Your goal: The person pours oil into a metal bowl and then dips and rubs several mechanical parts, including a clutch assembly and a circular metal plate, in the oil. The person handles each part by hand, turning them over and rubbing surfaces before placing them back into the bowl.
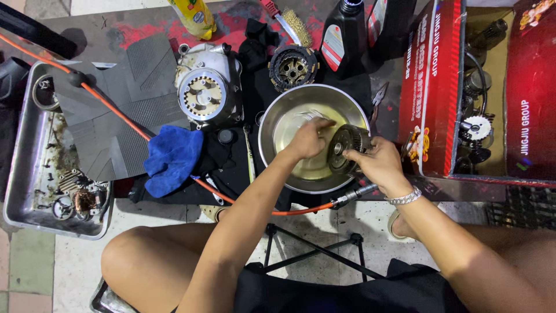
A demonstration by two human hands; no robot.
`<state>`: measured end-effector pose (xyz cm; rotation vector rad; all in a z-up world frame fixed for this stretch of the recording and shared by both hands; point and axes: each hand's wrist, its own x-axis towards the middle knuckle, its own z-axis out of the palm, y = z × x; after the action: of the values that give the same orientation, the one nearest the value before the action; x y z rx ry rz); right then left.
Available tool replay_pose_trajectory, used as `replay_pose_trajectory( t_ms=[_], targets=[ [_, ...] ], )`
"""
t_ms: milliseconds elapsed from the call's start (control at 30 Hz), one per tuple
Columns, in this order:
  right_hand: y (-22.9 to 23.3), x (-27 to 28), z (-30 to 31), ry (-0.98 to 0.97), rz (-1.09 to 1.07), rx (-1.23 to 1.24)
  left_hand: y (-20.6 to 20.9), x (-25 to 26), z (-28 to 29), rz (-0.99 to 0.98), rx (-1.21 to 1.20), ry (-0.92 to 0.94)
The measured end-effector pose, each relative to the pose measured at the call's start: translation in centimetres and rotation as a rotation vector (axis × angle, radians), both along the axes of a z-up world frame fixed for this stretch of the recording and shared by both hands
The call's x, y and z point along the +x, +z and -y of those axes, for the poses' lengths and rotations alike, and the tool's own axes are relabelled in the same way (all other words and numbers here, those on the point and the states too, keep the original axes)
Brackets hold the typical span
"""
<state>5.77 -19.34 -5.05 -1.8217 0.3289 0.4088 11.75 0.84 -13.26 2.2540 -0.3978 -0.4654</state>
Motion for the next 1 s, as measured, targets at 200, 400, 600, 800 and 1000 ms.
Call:
replay_pose_trajectory(
  t_ms=[200, 400, 600, 800, 1000],
  targets=[
    [-0.8, 0.1, 0.4, -0.037, -0.074, 0.164, 4.5, -6.4, 0.1, 0.045, -0.382, -0.106],
    [0.0, -0.1, 0.9, -0.019, -0.18, 0.365, 7.7, -7.5, -1.6, 0.13, -0.187, -0.138],
    [1.7, -1.0, 0.7, 0.054, -0.143, 0.461, 8.7, -7.9, -1.6, 0.09, -0.197, -0.019],
    [2.2, -1.2, 0.7, 0.132, -0.06, 0.51, 11.4, -9.6, -2.0, 0.296, -0.156, -0.093],
    [3.0, -1.2, 0.8, 0.181, -0.01, 0.537, 12.2, -9.2, -2.2, 0.36, -0.072, -0.133]
  ],
)
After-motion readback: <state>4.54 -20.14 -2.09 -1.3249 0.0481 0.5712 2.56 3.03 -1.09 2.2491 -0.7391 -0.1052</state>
